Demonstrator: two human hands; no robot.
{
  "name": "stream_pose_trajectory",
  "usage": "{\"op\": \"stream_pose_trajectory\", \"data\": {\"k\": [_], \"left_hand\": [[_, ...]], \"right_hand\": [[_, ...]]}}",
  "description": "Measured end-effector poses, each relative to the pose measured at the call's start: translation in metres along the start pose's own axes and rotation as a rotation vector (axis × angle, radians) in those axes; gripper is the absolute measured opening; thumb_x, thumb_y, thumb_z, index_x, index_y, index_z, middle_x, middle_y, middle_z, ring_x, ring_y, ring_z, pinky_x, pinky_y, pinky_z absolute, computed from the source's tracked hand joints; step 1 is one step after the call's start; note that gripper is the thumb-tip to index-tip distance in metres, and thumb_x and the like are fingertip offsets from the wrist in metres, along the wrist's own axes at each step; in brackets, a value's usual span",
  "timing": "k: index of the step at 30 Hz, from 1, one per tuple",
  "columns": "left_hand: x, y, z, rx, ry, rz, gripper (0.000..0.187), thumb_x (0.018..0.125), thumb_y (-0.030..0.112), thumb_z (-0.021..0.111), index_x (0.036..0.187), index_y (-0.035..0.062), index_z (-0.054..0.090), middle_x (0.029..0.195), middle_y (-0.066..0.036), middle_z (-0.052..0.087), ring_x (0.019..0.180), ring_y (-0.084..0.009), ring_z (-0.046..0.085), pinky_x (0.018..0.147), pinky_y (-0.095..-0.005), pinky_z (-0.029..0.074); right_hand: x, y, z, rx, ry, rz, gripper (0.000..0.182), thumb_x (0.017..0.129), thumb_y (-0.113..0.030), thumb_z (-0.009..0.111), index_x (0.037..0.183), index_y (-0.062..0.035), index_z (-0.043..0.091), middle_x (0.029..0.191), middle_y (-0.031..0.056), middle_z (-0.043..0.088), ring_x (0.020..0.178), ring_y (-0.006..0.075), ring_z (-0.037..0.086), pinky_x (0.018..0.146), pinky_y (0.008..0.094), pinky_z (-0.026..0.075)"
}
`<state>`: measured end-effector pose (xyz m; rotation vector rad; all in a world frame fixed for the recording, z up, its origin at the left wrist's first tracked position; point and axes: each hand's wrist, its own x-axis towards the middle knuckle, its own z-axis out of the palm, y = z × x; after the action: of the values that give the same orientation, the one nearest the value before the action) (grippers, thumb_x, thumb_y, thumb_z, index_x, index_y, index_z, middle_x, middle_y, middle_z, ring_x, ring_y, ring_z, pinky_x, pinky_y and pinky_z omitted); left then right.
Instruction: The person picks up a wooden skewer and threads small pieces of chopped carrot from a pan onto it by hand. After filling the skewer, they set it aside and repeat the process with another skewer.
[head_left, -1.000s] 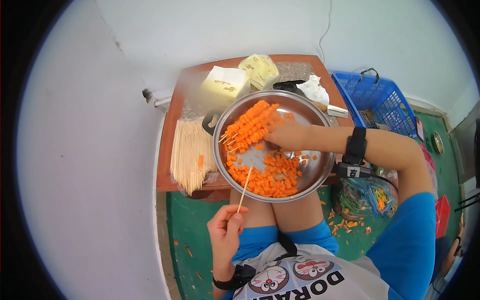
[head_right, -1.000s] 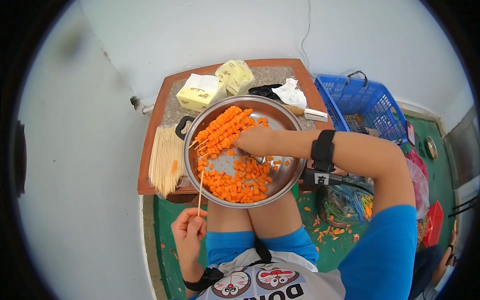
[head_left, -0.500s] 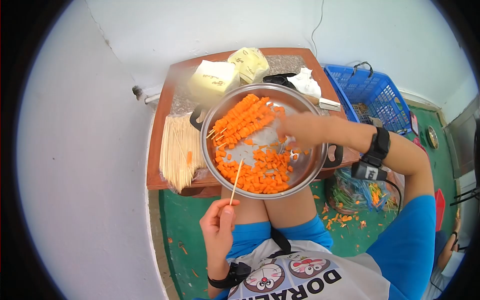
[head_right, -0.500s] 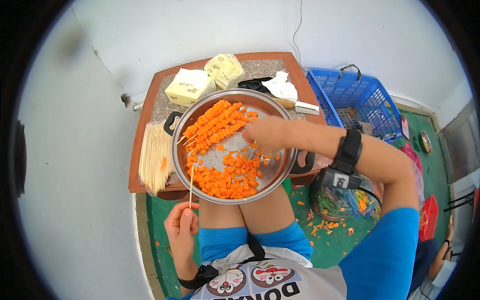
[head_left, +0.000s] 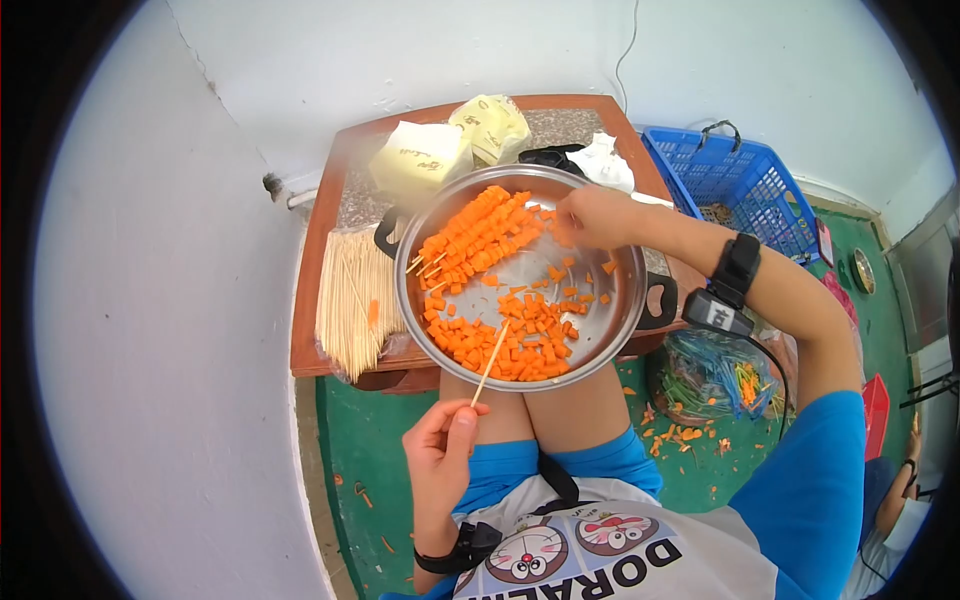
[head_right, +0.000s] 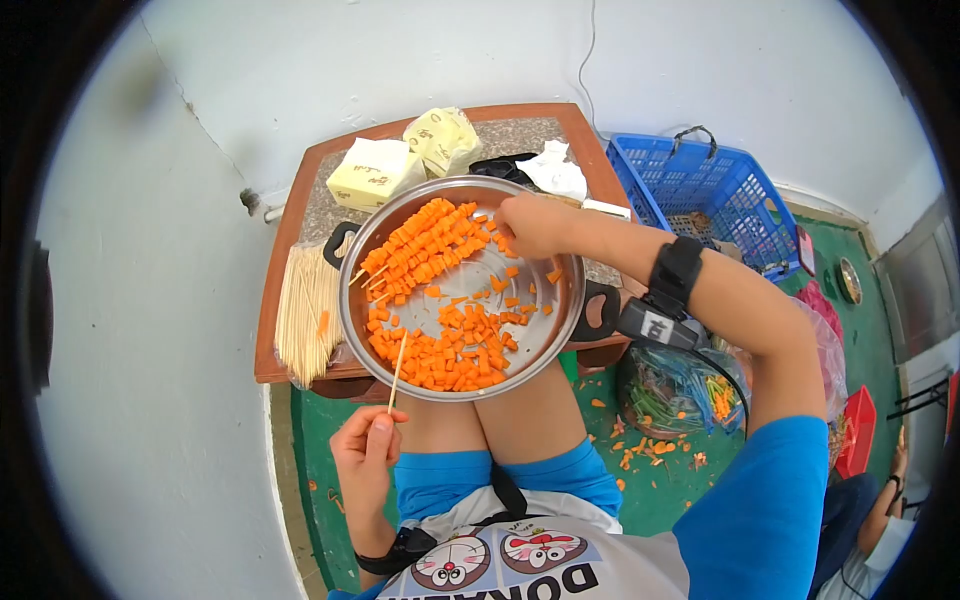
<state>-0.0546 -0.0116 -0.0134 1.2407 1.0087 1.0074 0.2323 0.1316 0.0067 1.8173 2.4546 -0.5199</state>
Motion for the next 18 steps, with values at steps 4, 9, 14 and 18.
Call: {"op": "stream_pose_trajectory", "data": {"k": [4, 9, 14, 18], "left_hand": [[0.0, -0.003, -0.001, -0.014, 0.007, 0.007, 0.017, 0.083, 0.013, 0.048, 0.083, -0.0017, 0.056, 0.052, 0.004, 0.04, 0.046, -0.0011, 0.034, 0.041, -0.0154, 0.024], [0.002, -0.007, -0.002, -0.027, 0.063, -0.009, 0.015, 0.083, 0.011, 0.046, 0.082, -0.0026, 0.052, 0.051, 0.002, 0.038, 0.041, -0.0018, 0.028, 0.036, -0.0156, 0.02], [0.004, -0.007, 0.002, -0.007, 0.05, 0.024, 0.014, 0.082, 0.011, 0.047, 0.083, -0.0022, 0.051, 0.052, 0.003, 0.038, 0.04, -0.0012, 0.027, 0.036, -0.0156, 0.019], [0.003, -0.004, 0.0, -0.01, 0.05, 0.03, 0.015, 0.082, 0.012, 0.047, 0.085, -0.0021, 0.052, 0.052, 0.004, 0.038, 0.04, -0.0009, 0.027, 0.036, -0.0156, 0.019]], "right_hand": [[0.003, -0.01, 0.006, -0.109, 0.181, 0.089, 0.01, 0.067, -0.007, 0.052, 0.074, -0.0022, 0.057, 0.072, 0.0153, 0.057, 0.071, 0.0285, 0.057, 0.06, 0.0363, 0.045], [-0.026, -0.041, 0.008, -0.086, -0.171, -0.028, 0.014, 0.072, -0.014, 0.054, 0.083, -0.0049, 0.056, 0.078, 0.0118, 0.057, 0.073, 0.0269, 0.055, 0.063, 0.0358, 0.044], [-0.033, -0.04, 0.039, -0.131, -0.153, -0.088, 0.01, 0.07, -0.012, 0.054, 0.077, -0.0044, 0.053, 0.074, 0.011, 0.056, 0.072, 0.0268, 0.055, 0.062, 0.036, 0.043], [-0.04, -0.039, 0.025, 0.002, -0.261, -0.005, 0.011, 0.07, -0.012, 0.053, 0.076, -0.0033, 0.053, 0.074, 0.0126, 0.056, 0.072, 0.0267, 0.055, 0.063, 0.0352, 0.043]]}}
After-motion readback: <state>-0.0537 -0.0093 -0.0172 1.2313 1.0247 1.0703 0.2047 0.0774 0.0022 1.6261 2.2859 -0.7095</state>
